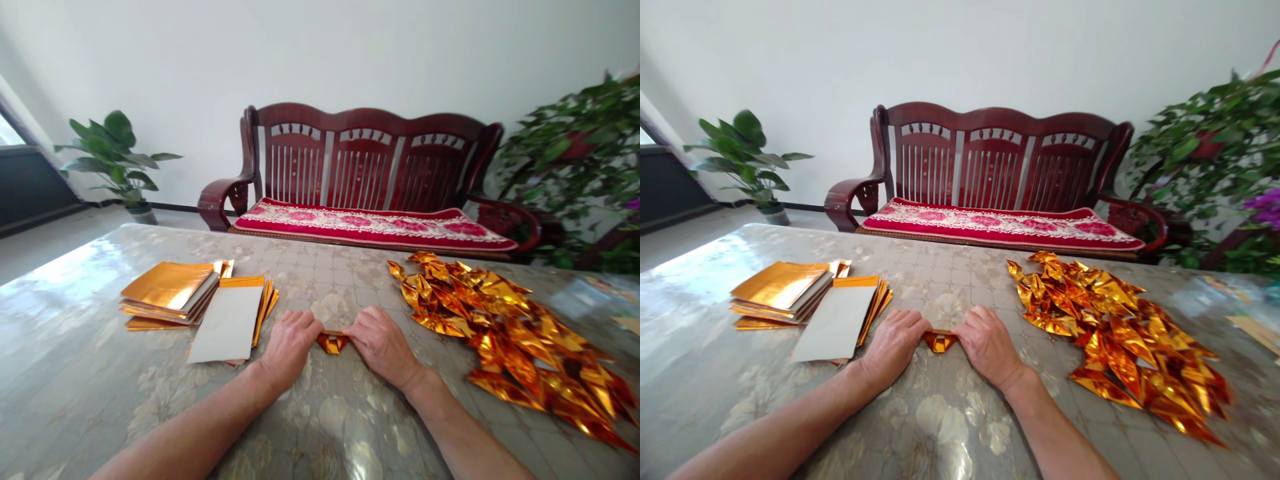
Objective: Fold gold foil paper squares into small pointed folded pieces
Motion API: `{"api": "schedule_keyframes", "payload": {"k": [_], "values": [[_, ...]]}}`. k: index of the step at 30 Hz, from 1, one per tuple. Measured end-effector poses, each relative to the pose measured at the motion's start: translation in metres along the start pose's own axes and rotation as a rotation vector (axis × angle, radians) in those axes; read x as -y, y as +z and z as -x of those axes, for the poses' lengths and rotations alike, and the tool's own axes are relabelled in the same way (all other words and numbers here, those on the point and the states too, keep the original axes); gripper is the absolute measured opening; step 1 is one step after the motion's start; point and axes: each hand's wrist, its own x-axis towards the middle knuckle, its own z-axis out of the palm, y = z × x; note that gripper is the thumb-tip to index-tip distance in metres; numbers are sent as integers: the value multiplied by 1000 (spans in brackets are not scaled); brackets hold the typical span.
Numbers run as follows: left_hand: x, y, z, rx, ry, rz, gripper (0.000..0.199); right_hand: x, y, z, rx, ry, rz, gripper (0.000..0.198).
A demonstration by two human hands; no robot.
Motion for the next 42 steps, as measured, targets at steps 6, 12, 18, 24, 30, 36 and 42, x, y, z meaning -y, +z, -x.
{"api": "schedule_keyframes", "payload": {"k": [6, 12, 18, 24, 30, 36, 42], "values": [[-5, -7, 2, 39, 94, -78, 6, 2, -2, 0, 17, -20, -26, 20], [-11, -17, 7, 106, 71, -51, 8, 7, -7, -1, 39, 20, -107, 20], [-14, -22, 1, 149, -16, 14, 26, 6, 0, -1, 5, 125, -144, 24], [-6, -20, -11, 178, -204, 115, 15, 0, 5, -3, 31, 260, -189, 16], [2, -21, -15, 236, -313, 205, 16, -4, -1, -3, 108, 289, -216, 13], [2, -21, -14, 224, -303, 256, 13, -3, -2, -4, 128, 257, -199, 13], [1, -18, -10, 211, -302, 380, 8, -1, -3, -3, 105, 202, -230, 13]]}}
